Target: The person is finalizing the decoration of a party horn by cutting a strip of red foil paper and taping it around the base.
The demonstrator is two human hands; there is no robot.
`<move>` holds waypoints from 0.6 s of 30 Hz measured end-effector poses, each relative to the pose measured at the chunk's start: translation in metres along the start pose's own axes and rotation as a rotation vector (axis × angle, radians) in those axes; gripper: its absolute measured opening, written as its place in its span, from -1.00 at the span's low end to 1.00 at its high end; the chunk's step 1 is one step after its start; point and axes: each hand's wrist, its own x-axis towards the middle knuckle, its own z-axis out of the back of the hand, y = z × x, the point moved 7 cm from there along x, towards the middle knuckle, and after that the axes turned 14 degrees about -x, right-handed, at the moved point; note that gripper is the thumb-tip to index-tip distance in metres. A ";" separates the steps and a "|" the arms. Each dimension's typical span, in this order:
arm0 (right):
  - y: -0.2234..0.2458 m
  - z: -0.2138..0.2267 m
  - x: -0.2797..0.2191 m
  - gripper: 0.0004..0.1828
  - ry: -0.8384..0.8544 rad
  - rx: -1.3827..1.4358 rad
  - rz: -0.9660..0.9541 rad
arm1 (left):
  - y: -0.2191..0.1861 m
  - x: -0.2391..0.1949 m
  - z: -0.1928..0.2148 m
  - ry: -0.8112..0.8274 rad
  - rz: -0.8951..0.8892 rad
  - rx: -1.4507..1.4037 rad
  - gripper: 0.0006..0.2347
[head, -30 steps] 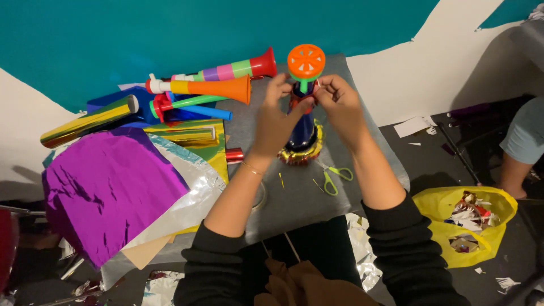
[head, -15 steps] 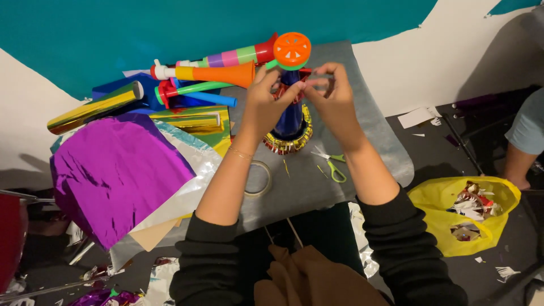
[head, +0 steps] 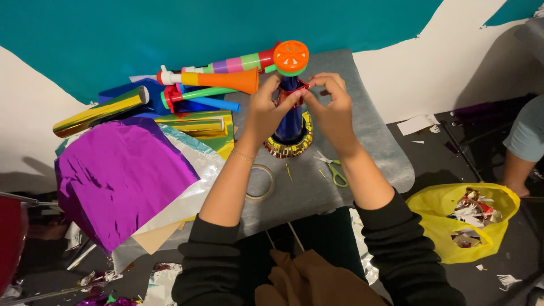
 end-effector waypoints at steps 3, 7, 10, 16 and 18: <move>0.016 0.005 -0.001 -0.87 -0.054 -0.012 0.080 | 0.017 0.008 0.011 -0.001 -0.103 0.020 -0.64; 0.020 0.008 -0.002 -0.84 -0.142 -0.058 0.172 | 0.017 0.003 0.010 -0.038 -0.126 0.058 -0.61; 0.031 0.015 -0.002 -0.81 -0.216 -0.157 0.230 | 0.015 0.000 0.007 -0.050 -0.190 0.005 -0.57; 0.048 0.011 -0.009 -0.87 -0.158 -0.039 0.242 | -0.005 -0.007 -0.002 -0.237 -0.371 0.194 -0.61; 0.040 0.008 -0.013 -0.89 -0.144 -0.007 0.193 | -0.008 -0.012 -0.003 -0.275 -0.382 0.234 -0.66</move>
